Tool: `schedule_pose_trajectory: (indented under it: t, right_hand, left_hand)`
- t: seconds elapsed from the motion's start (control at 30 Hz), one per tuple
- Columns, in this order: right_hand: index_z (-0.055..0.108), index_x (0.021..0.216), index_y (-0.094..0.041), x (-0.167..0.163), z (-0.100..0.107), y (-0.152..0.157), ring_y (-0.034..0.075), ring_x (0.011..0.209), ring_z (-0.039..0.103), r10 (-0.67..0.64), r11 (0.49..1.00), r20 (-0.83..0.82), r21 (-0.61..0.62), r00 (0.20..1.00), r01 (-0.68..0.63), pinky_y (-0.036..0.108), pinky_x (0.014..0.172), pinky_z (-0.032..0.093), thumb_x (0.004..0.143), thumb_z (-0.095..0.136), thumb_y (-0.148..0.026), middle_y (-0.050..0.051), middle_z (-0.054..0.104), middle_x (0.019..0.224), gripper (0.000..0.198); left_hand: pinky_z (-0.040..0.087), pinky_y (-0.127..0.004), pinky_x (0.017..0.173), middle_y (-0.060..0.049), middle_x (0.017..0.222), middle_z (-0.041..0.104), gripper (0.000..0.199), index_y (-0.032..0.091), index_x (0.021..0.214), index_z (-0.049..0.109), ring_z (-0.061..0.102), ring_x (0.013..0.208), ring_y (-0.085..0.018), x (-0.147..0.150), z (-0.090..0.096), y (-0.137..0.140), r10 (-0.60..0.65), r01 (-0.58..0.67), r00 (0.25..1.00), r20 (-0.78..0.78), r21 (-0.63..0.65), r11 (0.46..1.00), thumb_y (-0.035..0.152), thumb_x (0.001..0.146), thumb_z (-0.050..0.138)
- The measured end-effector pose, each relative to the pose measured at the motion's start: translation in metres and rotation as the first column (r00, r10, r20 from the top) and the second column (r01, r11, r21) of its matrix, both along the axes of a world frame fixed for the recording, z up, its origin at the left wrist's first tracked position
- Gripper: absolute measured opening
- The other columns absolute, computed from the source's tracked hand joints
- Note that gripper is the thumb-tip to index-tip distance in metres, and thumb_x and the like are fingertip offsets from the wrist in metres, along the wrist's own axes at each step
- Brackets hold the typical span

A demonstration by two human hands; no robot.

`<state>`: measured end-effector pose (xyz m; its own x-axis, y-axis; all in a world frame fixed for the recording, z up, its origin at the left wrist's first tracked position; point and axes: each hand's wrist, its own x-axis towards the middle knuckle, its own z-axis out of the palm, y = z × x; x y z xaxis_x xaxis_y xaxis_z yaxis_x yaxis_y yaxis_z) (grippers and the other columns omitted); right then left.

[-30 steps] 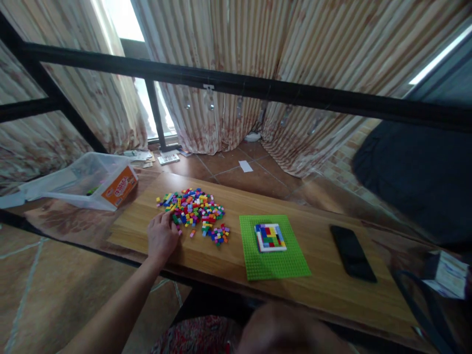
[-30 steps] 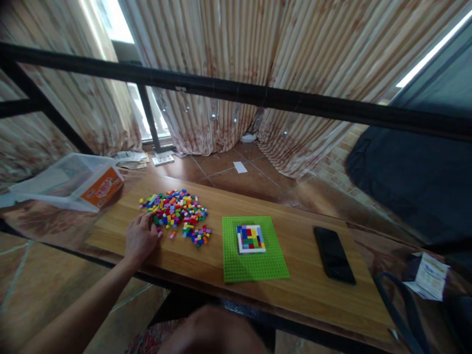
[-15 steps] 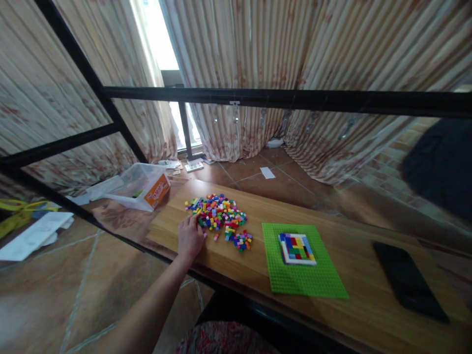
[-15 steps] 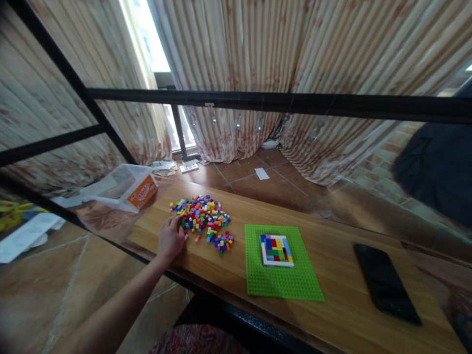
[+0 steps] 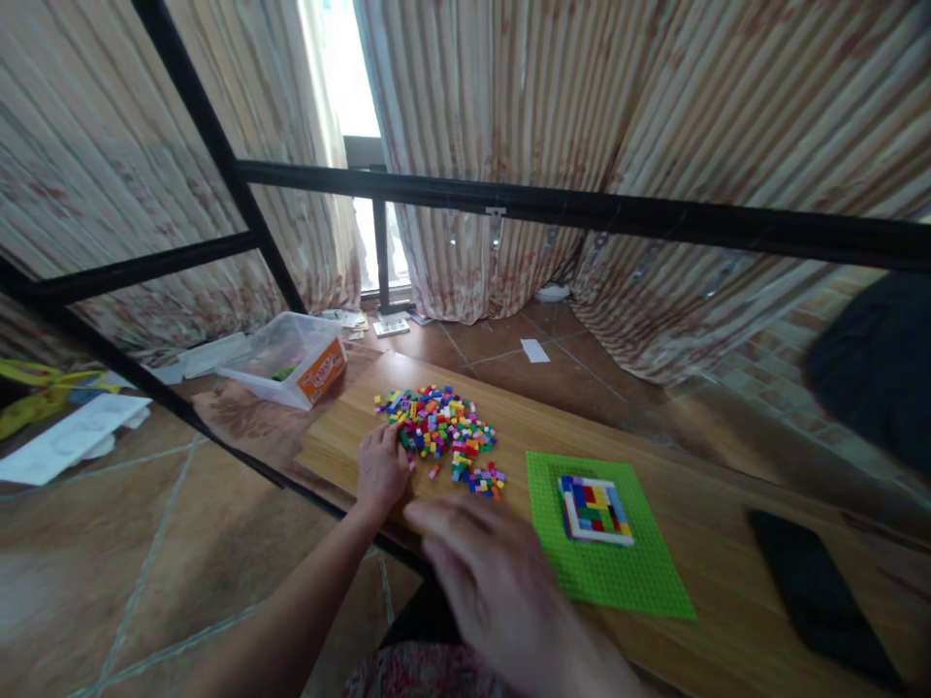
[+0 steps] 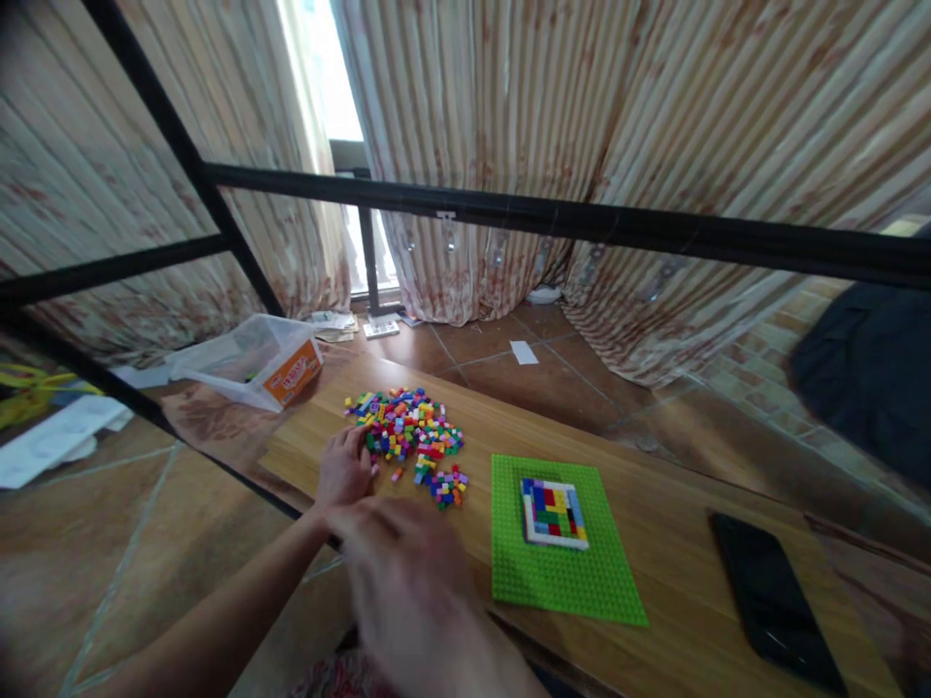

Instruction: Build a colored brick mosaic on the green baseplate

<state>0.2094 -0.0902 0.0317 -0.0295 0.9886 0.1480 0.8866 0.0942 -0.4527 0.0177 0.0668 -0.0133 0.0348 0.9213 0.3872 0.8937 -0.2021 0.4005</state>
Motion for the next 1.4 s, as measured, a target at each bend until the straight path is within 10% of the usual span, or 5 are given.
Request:
schedule_pose_trajectory:
  t: [0.37,1.07,1.4]
  right_hand:
    - [0.071,0.097,-0.023,0.006,-0.004,0.11,0.022,0.095,0.054,-0.061,0.998,0.22,0.007,0.974,0.061,0.032,0.085,0.037,0.094,0.048,-0.021,0.006,0.067,0.099,0.024]
    - [0.069,0.101,-0.021,0.014,-0.004,0.109,0.023,0.102,0.055,-0.047,0.993,0.185,-0.096,0.982,0.066,0.033,0.089,0.039,0.086,0.061,-0.026,0.008,0.065,0.106,0.018]
    - [0.063,0.095,-0.019,0.013,0.005,0.065,0.021,0.088,0.059,-0.161,0.966,-0.206,0.166,0.965,0.197,0.033,0.081,0.043,0.088,0.055,-0.027,0.006,0.067,0.092,0.013]
  left_hand:
    - [0.042,-0.043,0.101,-0.012,0.12,0.062,0.037,0.016,0.122,0.06,0.055,0.111,-0.027,0.001,0.003,-0.003,0.003,-0.003,1.0,0.024,-0.022,1.0,0.017,0.088,0.044]
    - [0.043,-0.046,0.101,-0.013,0.118,0.063,0.035,0.017,0.117,0.062,0.056,0.112,-0.028,0.001,0.002,-0.003,-0.001,0.003,0.994,0.11,-0.014,1.0,0.019,0.087,0.045]
    - [0.041,-0.044,0.105,-0.012,0.121,0.06,0.034,0.018,0.118,0.059,0.053,0.117,-0.025,0.007,0.025,-0.027,-0.044,0.003,0.888,0.457,0.089,0.996,0.033,0.089,0.051]
